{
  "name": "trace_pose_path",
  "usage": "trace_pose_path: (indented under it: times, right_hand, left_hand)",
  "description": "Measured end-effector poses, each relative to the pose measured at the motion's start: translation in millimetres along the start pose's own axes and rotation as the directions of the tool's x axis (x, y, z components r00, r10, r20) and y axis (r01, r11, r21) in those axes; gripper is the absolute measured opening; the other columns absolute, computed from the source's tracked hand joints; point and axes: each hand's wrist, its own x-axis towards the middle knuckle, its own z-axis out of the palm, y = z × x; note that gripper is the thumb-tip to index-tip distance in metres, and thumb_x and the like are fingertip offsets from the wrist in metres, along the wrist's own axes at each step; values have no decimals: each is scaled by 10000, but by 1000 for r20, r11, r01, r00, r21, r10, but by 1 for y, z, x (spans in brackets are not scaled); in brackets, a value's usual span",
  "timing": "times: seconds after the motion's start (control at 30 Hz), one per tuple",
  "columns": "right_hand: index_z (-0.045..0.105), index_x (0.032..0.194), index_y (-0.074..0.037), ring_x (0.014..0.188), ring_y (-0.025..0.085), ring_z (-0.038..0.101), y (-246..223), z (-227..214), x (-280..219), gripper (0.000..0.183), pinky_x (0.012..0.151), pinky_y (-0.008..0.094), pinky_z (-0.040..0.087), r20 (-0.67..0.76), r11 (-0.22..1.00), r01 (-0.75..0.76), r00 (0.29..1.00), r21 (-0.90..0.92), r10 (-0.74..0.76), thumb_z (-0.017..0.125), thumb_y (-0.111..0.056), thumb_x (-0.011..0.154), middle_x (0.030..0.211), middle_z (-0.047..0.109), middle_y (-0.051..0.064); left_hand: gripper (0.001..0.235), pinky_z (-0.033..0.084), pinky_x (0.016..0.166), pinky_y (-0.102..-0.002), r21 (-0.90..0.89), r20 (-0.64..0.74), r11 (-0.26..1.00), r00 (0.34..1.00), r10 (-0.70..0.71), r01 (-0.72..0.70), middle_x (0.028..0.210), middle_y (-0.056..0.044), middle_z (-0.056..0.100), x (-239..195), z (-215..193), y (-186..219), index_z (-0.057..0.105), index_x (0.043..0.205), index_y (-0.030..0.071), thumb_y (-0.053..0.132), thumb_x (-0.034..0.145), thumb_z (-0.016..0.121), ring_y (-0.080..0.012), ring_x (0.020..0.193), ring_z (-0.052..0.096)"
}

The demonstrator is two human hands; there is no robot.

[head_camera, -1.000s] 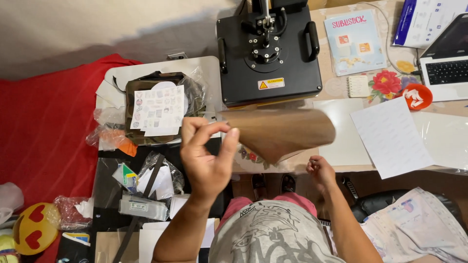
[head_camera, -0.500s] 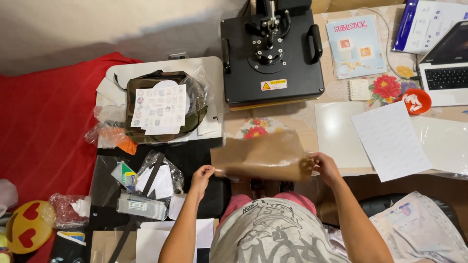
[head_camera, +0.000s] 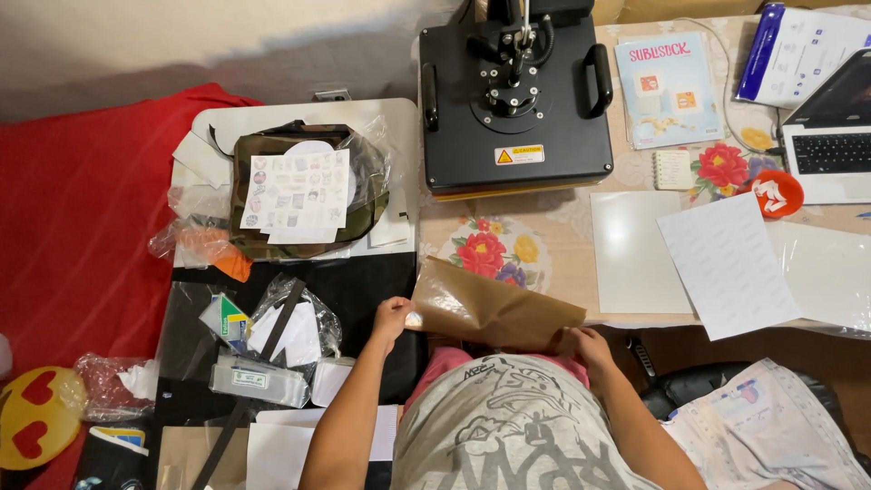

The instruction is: Operating a heat press machine and preparing sticker sheets by peeling individual stickers.

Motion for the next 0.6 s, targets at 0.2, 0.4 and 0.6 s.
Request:
trace_pose_path:
  times: [0.2, 0.4, 0.6]
  right_hand:
    - [699, 1551, -43, 1087, 435, 767, 42, 24, 80, 747, 838, 510, 666, 19, 1000, 17, 1000, -15, -17, 949, -376, 930, 1345, 709, 331]
    - [768, 1311, -17, 721, 273, 661, 3, 23, 16, 470, 641, 345, 587, 26, 997, 57, 998, 58, -59, 890, -331, 984, 906, 618, 168]
    - [781, 1123, -97, 608, 91, 448, -34, 17, -54, 111, 565, 237, 416, 91, 892, 76, 987, 445, -130, 797, -145, 1025, 750, 441, -42]
  left_hand:
    - [275, 677, 880, -384, 276, -21, 960, 999, -48, 52, 1104, -33, 857, 22, 6, 10, 898, 1123, 204, 334, 884, 861, -245, 1075, 828]
    - [236, 666, 910, -440, 362, 11, 922, 989, 144, -139, 1071, -86, 872, 15, -6, 65, 871, 1044, 148, 289, 857, 843, -323, 1116, 826]
    - [101, 661, 818, -456, 360, -9, 803, 859, 512, -475, 900, -157, 809, -78, -21, 178, 796, 910, 128, 202, 848, 825, -374, 951, 814]
